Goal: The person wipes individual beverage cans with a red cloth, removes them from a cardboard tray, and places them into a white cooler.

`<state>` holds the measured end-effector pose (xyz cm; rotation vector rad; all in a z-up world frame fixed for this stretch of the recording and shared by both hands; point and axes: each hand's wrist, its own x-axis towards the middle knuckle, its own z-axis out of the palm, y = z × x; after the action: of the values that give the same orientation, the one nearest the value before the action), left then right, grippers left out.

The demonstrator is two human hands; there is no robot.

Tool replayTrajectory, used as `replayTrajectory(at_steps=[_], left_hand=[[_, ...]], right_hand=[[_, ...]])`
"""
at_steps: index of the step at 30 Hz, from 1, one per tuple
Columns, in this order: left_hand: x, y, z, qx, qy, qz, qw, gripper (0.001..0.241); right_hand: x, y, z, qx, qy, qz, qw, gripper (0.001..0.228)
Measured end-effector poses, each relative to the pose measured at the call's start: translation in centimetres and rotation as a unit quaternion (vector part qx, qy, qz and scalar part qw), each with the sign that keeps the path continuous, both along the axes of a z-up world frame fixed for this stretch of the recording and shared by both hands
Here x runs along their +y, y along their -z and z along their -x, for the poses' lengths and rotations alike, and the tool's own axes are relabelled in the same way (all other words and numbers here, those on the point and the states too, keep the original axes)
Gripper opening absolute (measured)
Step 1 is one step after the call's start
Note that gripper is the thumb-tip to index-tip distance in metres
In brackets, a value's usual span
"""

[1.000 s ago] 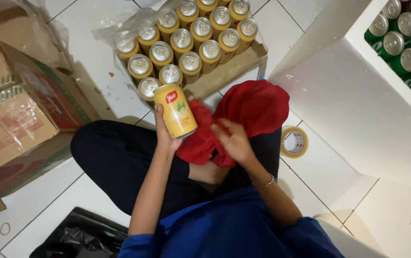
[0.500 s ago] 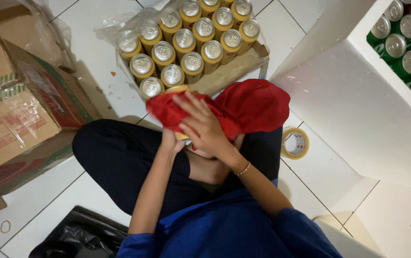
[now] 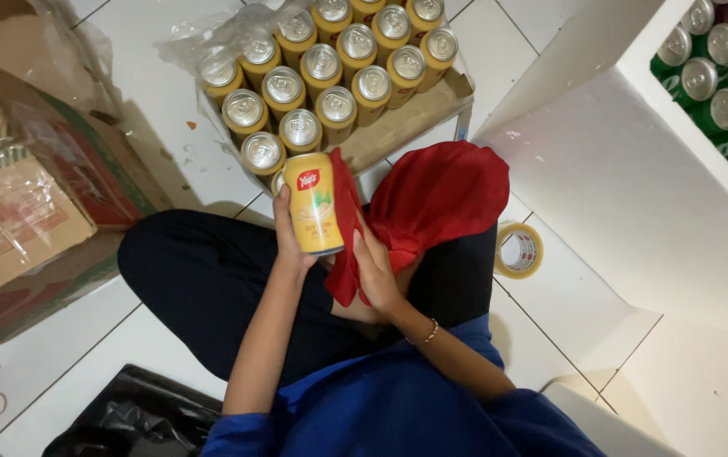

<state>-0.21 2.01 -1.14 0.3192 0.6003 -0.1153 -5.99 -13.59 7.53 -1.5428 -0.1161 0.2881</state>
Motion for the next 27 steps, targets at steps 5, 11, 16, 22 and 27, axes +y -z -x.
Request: replayTrajectory(at_steps=[5, 11, 16, 22, 27], left_hand=[[0.0, 0.0, -0.1, -0.022, 0.0, 0.041, 0.999, 0.092], [0.1, -1.2, -0.2, -0.032, -0.054, 0.017, 0.998, 0.078], [-0.5, -3.6, -0.7, -0.06, -0.069, -0.02, 0.996, 0.078], [-0.2, -3.9, -1.0, -0.073, -0.084, 0.012, 0.994, 0.064], [0.8, -2.5, -0.4, -0.069, -0.107, 0.026, 0.992, 0.051]], right_hand=[[-3.1, 3.2, 0.3, -0.003, 0.004, 0.051, 0.999, 0.046], [-5.6, 1.0, -1.5, -0.036, 0.088, 0.105, 0.99, 0.034], [-2.7, -5.2, -2.6, -0.067, 0.22, 0.148, 0.962, 0.026], [1.1, -6.0, -4.0, -0.227, 0.183, 0.206, 0.934, 0.039], [3.0, -0.5, -4.1, -0.388, 0.144, 0.241, 0.878, 0.046]])
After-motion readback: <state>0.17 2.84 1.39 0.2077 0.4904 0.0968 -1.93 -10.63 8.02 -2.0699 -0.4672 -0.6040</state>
